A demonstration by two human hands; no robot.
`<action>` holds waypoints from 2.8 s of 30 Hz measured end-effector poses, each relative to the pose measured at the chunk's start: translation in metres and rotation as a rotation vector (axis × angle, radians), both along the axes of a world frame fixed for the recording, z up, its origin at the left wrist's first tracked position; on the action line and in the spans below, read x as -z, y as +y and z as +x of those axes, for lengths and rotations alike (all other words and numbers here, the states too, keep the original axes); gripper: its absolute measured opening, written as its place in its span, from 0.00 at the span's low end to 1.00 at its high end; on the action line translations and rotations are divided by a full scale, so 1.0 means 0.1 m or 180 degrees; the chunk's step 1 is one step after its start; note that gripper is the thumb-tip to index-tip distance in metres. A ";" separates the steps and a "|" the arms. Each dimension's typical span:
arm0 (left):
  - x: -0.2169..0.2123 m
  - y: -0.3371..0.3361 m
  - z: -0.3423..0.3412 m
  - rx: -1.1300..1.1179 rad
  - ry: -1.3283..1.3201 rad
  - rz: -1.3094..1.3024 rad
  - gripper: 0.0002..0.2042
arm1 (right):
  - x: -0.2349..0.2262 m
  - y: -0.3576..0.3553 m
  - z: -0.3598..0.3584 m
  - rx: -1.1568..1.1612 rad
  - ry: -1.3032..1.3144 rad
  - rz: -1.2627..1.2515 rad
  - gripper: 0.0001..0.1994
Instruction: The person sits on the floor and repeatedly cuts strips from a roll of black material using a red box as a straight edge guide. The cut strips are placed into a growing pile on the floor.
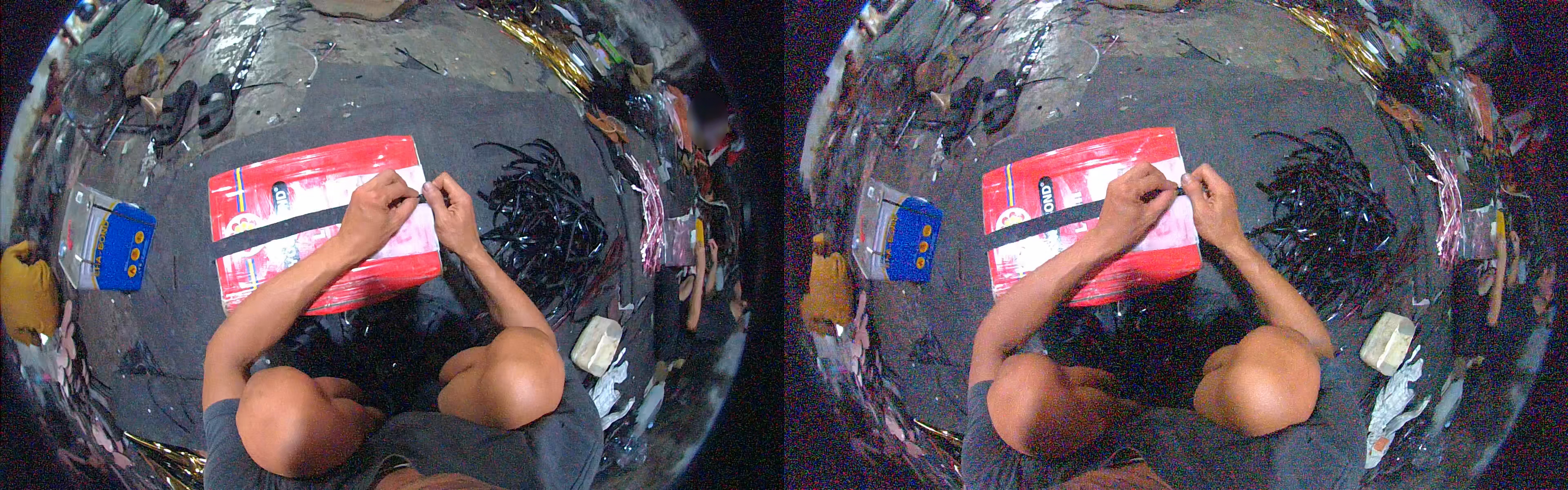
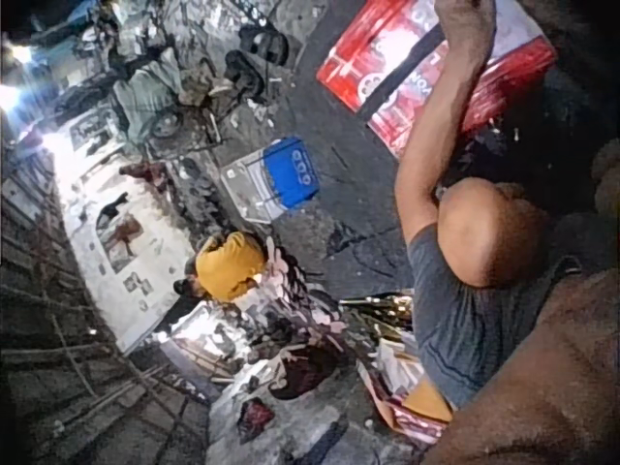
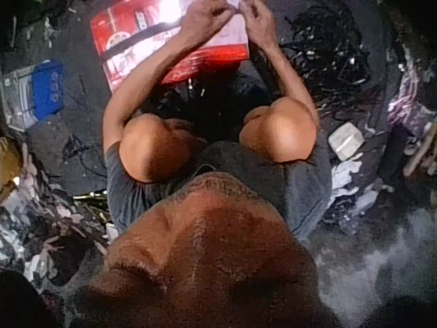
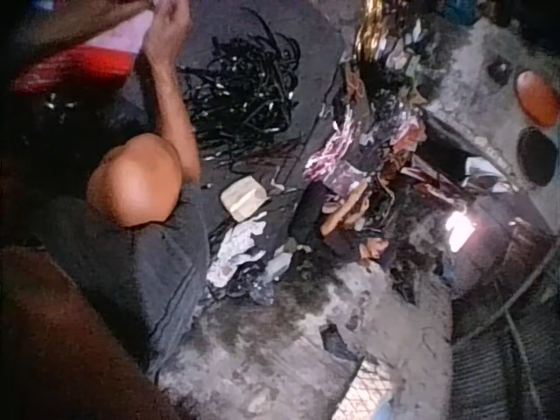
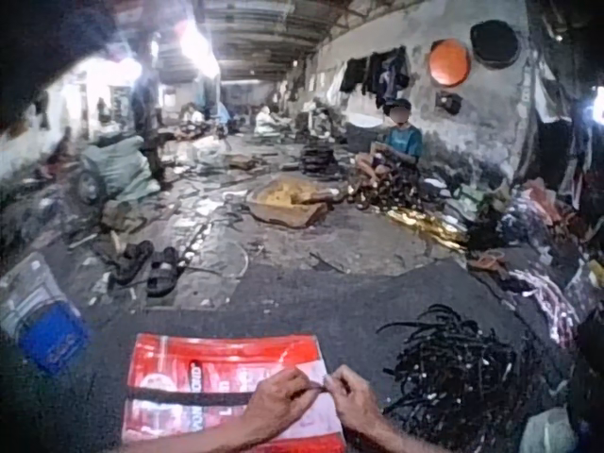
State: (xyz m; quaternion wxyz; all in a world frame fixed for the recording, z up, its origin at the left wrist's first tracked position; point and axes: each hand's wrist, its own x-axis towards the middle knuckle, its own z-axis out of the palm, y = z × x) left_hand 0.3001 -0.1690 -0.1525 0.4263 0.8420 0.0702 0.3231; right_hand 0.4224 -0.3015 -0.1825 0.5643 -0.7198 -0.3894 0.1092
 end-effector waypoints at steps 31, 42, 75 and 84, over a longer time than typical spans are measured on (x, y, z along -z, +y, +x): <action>0.01 0.00 0.10 0.0150 -0.0283 -0.0001 0.01 | 1.25 -0.69 0.80 0.1453 -0.1359 -0.2865 0.14; 0.03 0.02 0.08 0.0057 -0.0132 0.0029 0.02 | 0.01 0.21 0.23 0.0427 -0.0377 -0.0604 0.16; 1.25 -0.95 -1.64 0.1674 0.2192 0.1912 0.24 | -1.15 -1.23 1.03 0.3262 -0.2689 0.0518 0.12; -0.85 -0.46 -1.10 0.2172 0.0844 -0.0075 0.11 | -1.08 -0.51 -0.47 -0.2889 0.1642 -0.0666 0.33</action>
